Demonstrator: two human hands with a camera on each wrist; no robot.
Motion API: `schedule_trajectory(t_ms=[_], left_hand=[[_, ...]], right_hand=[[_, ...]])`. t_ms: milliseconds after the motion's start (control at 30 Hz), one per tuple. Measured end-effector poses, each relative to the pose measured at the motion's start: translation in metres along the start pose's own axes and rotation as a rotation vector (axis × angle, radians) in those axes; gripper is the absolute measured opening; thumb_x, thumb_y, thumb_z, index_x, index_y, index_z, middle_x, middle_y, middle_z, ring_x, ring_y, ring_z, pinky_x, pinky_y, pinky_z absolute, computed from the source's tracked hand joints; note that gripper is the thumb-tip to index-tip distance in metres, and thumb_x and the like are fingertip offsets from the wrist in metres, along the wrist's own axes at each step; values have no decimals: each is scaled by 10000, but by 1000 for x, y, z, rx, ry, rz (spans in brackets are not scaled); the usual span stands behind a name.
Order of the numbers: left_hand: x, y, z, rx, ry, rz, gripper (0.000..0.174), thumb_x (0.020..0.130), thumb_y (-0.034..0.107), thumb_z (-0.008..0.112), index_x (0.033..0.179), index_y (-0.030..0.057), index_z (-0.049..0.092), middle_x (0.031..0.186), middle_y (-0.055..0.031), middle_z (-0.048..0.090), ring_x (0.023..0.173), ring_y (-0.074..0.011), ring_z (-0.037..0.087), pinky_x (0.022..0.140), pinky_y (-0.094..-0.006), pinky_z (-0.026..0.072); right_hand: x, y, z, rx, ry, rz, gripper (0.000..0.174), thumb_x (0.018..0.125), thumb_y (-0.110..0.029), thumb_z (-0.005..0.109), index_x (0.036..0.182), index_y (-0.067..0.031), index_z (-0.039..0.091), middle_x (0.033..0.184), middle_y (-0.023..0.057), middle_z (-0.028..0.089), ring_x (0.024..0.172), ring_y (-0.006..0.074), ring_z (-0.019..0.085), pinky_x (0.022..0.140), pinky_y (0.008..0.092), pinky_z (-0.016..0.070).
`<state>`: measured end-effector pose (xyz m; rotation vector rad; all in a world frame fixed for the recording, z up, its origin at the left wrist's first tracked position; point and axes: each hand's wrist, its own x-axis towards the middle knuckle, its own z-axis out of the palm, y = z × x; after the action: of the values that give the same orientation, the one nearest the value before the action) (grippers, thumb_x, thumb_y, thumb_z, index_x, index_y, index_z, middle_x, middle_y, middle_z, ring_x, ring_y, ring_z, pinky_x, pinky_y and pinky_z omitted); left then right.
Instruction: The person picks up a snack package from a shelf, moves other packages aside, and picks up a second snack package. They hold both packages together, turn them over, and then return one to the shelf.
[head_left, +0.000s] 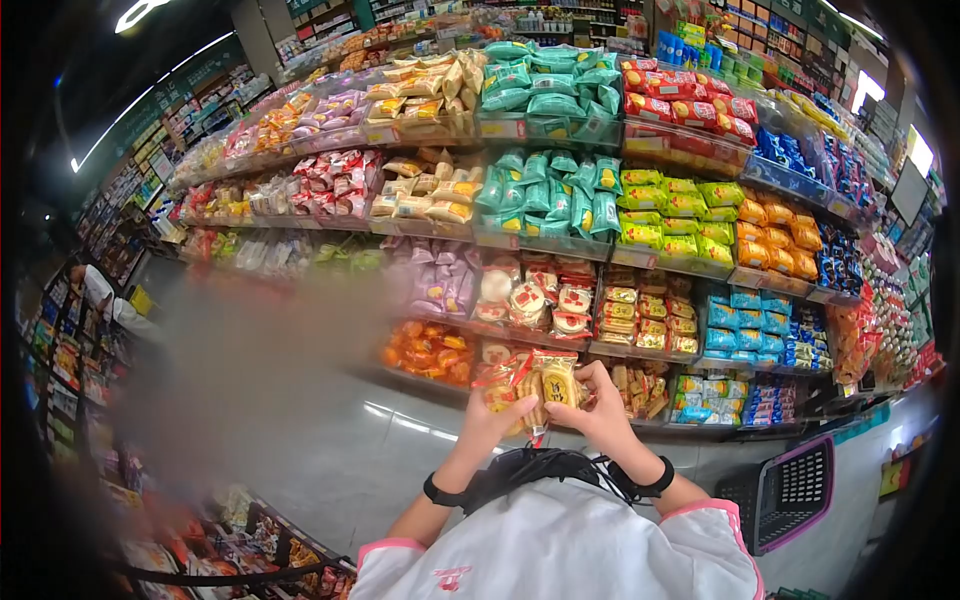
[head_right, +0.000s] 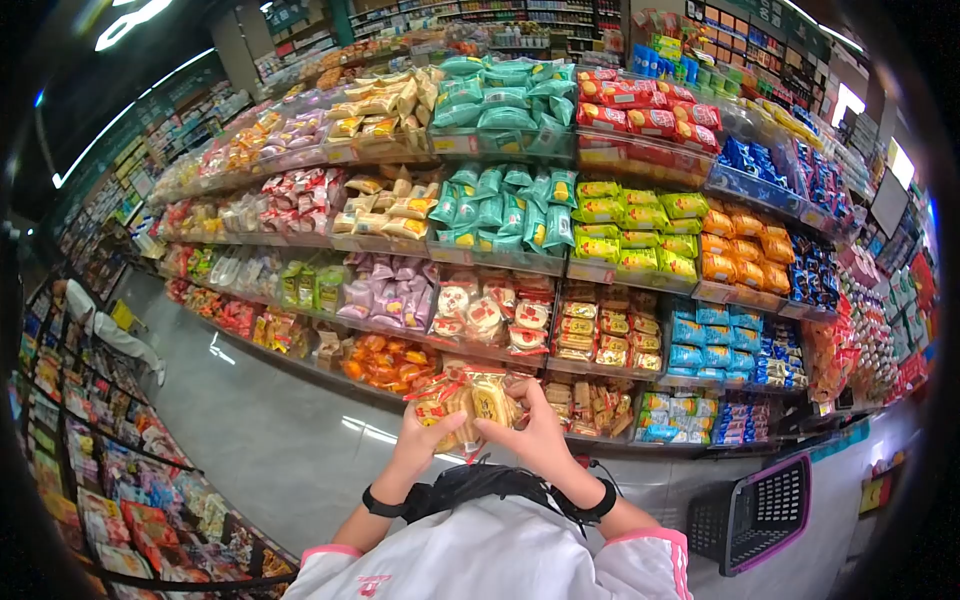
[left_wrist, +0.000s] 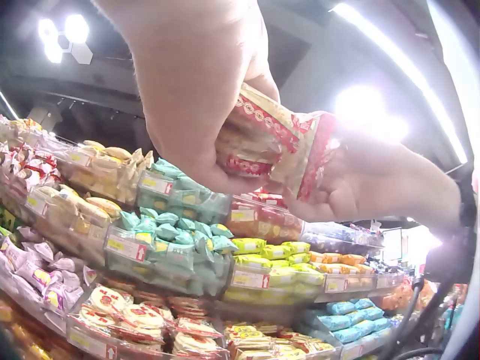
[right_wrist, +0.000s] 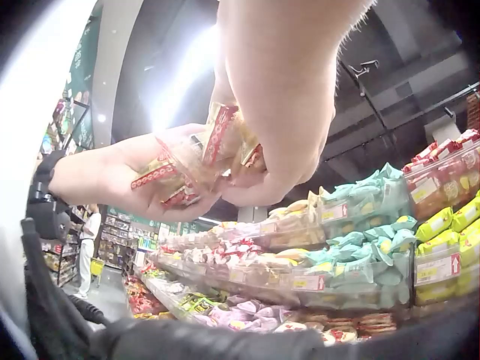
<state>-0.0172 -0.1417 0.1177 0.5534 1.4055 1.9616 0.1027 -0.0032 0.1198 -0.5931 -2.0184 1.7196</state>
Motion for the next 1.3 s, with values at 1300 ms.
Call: schedule_trajectory(t_ms=[1300], left_hand=[[-9,34,-26,367,-250,-99,667,617,118,843,1186,-2,516,1099,-65,606,988,-126,573,869,-296,475]], right_hand=[[-7,-4,-41,-72,-62,-122,364,834,-164,681,1169,-42,607,1085,85,594,984,170,585,828,279,469]])
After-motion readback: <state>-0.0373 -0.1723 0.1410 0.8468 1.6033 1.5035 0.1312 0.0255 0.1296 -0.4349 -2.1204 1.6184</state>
